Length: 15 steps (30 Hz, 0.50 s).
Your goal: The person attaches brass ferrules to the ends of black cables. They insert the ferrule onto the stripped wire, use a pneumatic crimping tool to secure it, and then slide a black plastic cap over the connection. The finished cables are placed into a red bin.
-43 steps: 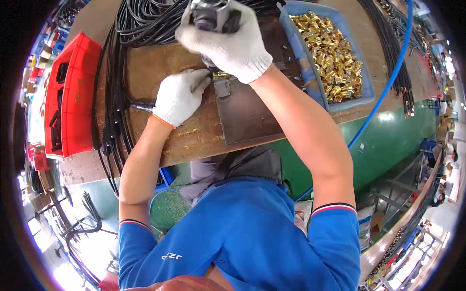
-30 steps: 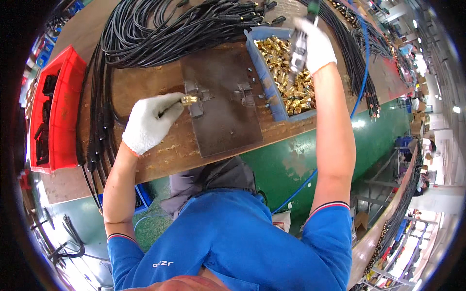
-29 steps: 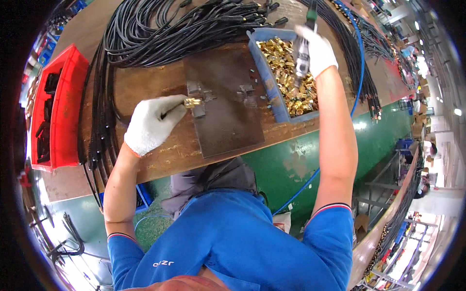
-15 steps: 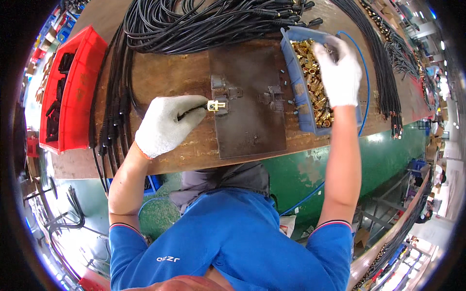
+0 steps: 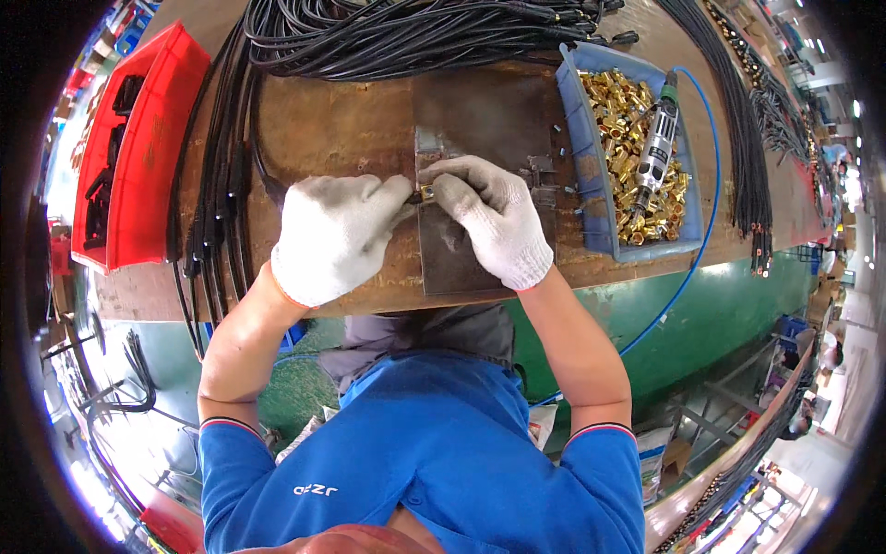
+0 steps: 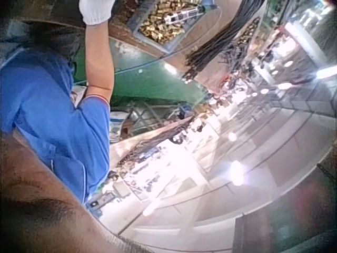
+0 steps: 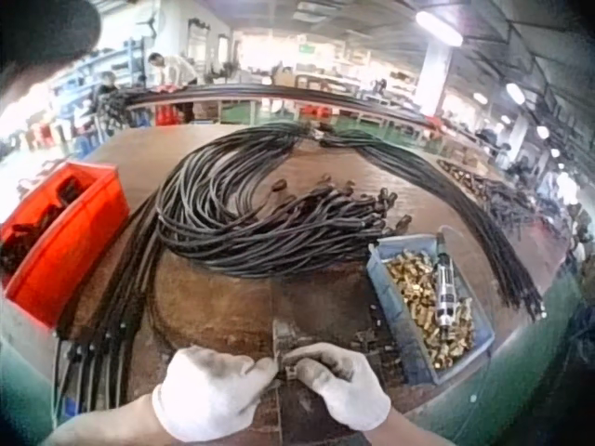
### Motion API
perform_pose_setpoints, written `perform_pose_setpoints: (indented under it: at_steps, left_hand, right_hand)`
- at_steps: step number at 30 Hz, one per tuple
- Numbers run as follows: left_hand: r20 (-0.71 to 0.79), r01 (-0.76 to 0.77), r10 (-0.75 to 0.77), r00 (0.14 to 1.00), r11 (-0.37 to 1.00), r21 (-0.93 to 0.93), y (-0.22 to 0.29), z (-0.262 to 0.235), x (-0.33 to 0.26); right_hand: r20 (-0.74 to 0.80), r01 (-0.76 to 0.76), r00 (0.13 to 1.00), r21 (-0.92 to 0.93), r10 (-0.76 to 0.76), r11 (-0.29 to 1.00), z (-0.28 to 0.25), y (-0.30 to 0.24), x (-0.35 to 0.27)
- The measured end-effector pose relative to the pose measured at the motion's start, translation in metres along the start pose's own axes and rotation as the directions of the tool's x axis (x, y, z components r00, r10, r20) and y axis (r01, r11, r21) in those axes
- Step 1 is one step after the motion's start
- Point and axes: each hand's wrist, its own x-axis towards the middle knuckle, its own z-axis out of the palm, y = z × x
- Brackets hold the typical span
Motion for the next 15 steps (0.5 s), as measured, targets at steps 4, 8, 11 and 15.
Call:
perform_pose_setpoints:
  at_steps: [4,8,11,15]
  left_hand:
    - [-0.010,0.040,-0.040,0.999,0.998,-0.042,-0.006,0.001,-0.002]
    - [0.022,0.183,-0.183,0.983,0.983,0.022,-0.031,-0.041,-0.010]
    - [0.069,0.240,-0.257,0.964,0.952,0.192,-0.051,-0.056,-0.026]
    - [0.011,0.248,-0.256,0.967,0.947,0.204,-0.065,-0.047,-0.037]
  right_hand:
    - [-0.054,0.075,0.995,-0.151,-0.084,0.986,0.004,-0.005,0.005]
    - [-0.145,0.083,0.986,0.023,-0.079,0.996,-0.003,-0.036,0.011]
    - [-0.132,0.145,0.982,0.075,-0.134,0.987,-0.011,-0.051,0.018]
    - [-0.122,0.166,0.981,0.093,-0.154,0.982,-0.005,-0.060,0.023]
